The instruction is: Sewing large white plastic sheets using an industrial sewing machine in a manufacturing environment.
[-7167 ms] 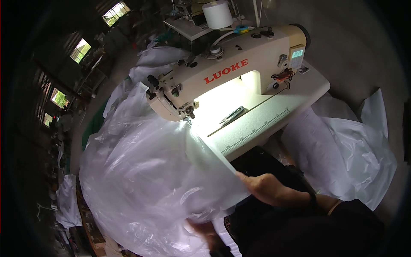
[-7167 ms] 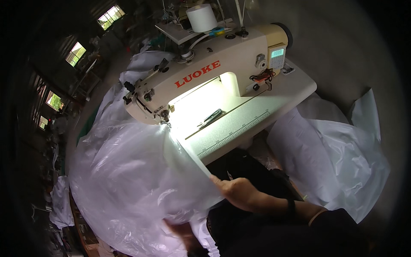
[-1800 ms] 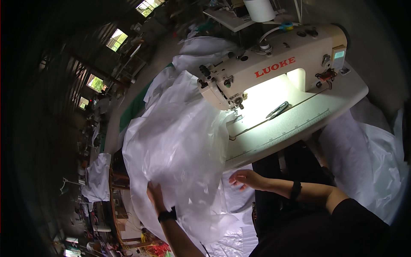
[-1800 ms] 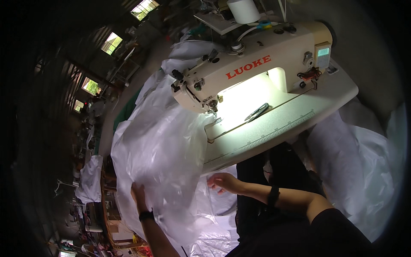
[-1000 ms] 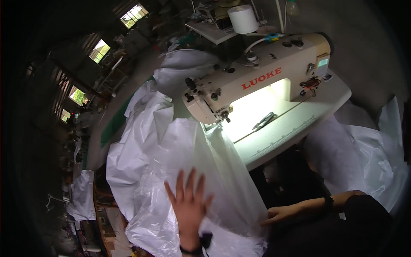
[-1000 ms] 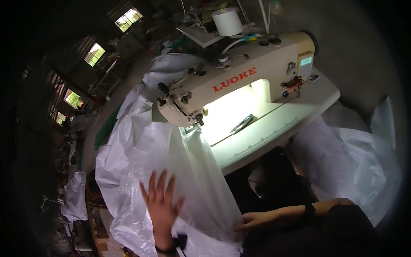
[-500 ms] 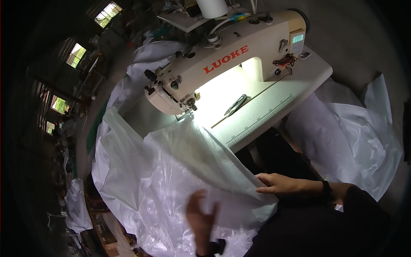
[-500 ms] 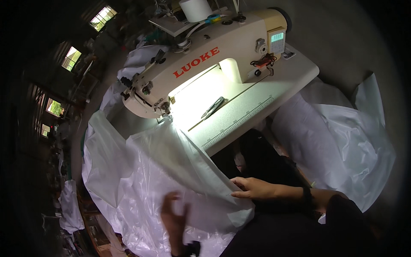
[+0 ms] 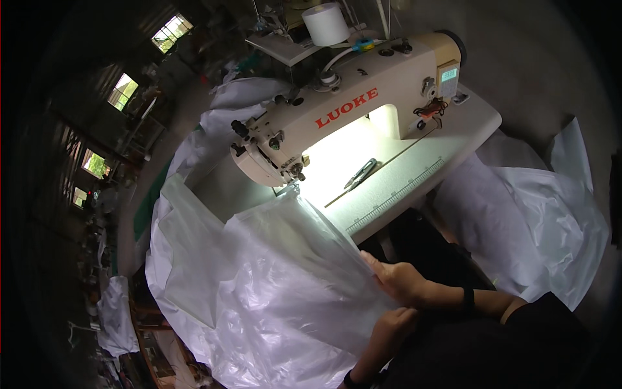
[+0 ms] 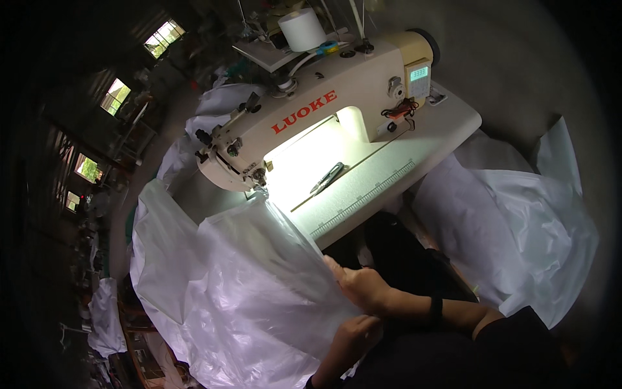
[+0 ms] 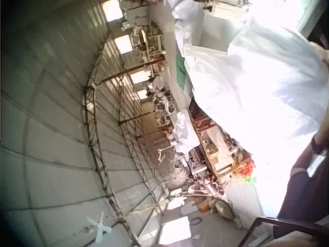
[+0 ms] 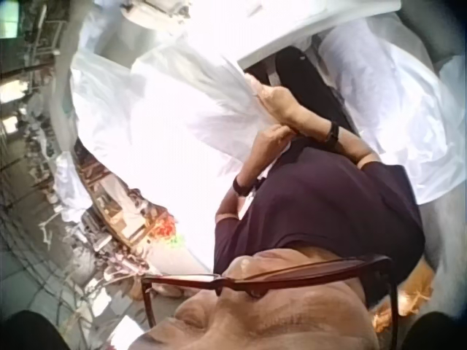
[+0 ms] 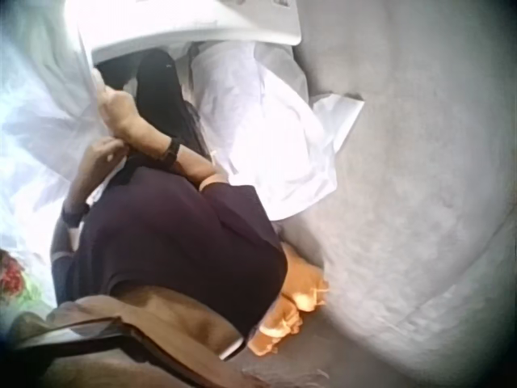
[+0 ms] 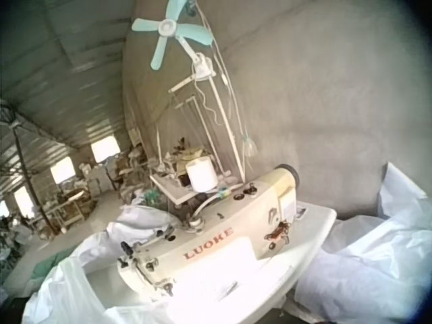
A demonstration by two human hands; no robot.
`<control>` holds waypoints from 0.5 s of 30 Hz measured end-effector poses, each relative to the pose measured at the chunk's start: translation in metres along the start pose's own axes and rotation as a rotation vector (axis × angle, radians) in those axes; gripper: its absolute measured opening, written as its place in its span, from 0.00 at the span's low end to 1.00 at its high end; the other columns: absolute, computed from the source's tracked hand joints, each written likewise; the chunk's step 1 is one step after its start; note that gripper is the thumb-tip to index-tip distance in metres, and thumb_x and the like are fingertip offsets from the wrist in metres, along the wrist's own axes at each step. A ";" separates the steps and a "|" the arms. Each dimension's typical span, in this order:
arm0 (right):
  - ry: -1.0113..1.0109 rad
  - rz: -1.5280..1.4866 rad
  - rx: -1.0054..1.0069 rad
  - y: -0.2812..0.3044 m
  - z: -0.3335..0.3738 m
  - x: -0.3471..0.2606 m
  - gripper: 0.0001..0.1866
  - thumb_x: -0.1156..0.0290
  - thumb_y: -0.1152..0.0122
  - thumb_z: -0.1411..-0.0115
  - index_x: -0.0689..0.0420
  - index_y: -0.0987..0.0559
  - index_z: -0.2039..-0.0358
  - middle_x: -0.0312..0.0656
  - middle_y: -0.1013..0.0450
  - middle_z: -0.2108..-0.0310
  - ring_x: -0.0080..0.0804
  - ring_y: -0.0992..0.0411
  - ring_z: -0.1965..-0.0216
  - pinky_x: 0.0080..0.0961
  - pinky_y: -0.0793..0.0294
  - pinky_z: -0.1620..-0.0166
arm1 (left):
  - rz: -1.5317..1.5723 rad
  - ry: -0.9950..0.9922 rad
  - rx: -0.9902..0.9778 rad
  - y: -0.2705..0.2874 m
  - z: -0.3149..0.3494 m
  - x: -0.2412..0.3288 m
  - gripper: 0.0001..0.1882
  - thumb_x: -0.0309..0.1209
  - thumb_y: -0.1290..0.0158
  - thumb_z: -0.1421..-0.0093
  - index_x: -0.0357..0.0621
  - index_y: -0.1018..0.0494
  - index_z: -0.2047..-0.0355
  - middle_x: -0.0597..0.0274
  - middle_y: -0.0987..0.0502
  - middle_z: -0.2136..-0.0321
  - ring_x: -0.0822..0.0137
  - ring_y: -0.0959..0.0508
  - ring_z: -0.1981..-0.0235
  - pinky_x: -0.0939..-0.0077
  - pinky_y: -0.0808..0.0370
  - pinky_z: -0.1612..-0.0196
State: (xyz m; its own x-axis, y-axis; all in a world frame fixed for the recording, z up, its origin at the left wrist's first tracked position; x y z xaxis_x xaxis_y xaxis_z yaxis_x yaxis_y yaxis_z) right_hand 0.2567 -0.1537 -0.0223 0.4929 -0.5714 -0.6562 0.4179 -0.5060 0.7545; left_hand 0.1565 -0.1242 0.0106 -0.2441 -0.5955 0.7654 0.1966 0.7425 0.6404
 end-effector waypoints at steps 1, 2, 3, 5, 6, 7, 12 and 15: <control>0.066 0.168 -0.032 -0.005 0.003 -0.005 0.37 0.73 0.44 0.41 0.64 0.43 0.32 0.49 0.23 0.69 0.43 0.23 0.76 0.32 0.24 0.77 | 0.052 -0.005 0.002 0.007 0.004 0.001 0.07 0.21 0.41 0.47 0.42 0.23 0.67 0.55 0.21 0.71 0.54 0.19 0.70 0.65 0.23 0.65; 0.113 0.206 0.006 -0.004 0.005 -0.009 0.37 0.74 0.44 0.41 0.65 0.44 0.32 0.48 0.24 0.71 0.42 0.23 0.77 0.32 0.24 0.77 | 0.108 -0.028 -0.006 0.017 0.007 0.001 0.08 0.21 0.41 0.47 0.42 0.22 0.66 0.55 0.20 0.69 0.54 0.18 0.68 0.67 0.23 0.63; 0.126 0.270 -0.007 -0.006 0.008 -0.011 0.37 0.75 0.45 0.42 0.66 0.44 0.32 0.46 0.25 0.72 0.40 0.23 0.78 0.32 0.24 0.77 | 0.036 0.039 0.100 0.038 0.009 -0.010 0.09 0.22 0.40 0.46 0.42 0.21 0.64 0.54 0.18 0.65 0.55 0.17 0.62 0.68 0.22 0.59; 0.176 0.459 0.039 -0.006 0.012 -0.021 0.33 0.77 0.49 0.42 0.66 0.38 0.34 0.39 0.26 0.77 0.29 0.24 0.81 0.26 0.24 0.81 | -0.383 0.135 0.391 0.096 0.017 -0.031 0.10 0.25 0.39 0.45 0.41 0.21 0.61 0.53 0.18 0.63 0.52 0.18 0.61 0.62 0.22 0.56; 0.169 0.470 -0.006 -0.009 0.012 -0.024 0.33 0.77 0.49 0.42 0.67 0.38 0.34 0.38 0.26 0.78 0.29 0.24 0.81 0.26 0.25 0.82 | -0.489 0.242 0.534 0.126 0.021 -0.050 0.12 0.26 0.40 0.43 0.40 0.22 0.58 0.50 0.19 0.60 0.49 0.20 0.58 0.60 0.24 0.53; 0.164 0.489 -0.028 -0.012 0.010 -0.029 0.32 0.77 0.49 0.42 0.68 0.37 0.35 0.38 0.27 0.78 0.28 0.24 0.81 0.26 0.26 0.83 | -0.592 0.293 0.586 0.151 0.024 -0.066 0.18 0.31 0.41 0.40 0.39 0.26 0.50 0.47 0.23 0.52 0.47 0.24 0.50 0.56 0.29 0.46; 0.182 0.548 -0.096 -0.024 -0.021 -0.050 0.31 0.75 0.50 0.41 0.72 0.38 0.36 0.35 0.27 0.82 0.28 0.26 0.84 0.26 0.29 0.86 | -0.801 0.732 0.390 0.219 0.032 -0.174 0.31 0.45 0.48 0.34 0.48 0.40 0.34 0.55 0.41 0.32 0.48 0.44 0.30 0.33 0.46 0.35; 0.164 0.685 -0.019 -0.020 -0.049 -0.048 0.30 0.74 0.50 0.41 0.70 0.36 0.37 0.36 0.29 0.85 0.28 0.27 0.86 0.27 0.33 0.87 | -0.769 0.736 0.365 0.238 0.023 -0.207 0.32 0.47 0.51 0.33 0.48 0.42 0.33 0.55 0.45 0.30 0.47 0.48 0.29 0.29 0.48 0.36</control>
State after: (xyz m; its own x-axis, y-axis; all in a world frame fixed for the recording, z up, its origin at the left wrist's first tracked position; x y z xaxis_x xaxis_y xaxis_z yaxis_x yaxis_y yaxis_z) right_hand 0.2616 -0.0847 -0.0059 0.7579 -0.6520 -0.0239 -0.0157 -0.0549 0.9984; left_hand 0.2323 0.1829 0.0026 0.4627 -0.8804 0.1040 -0.0840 0.0733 0.9938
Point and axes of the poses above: each hand's wrist, its own z-axis away from the middle knuckle, its own y-axis out of the back of the hand, x = y × z, the point moved 7 cm from there along -z, towards the middle knuckle
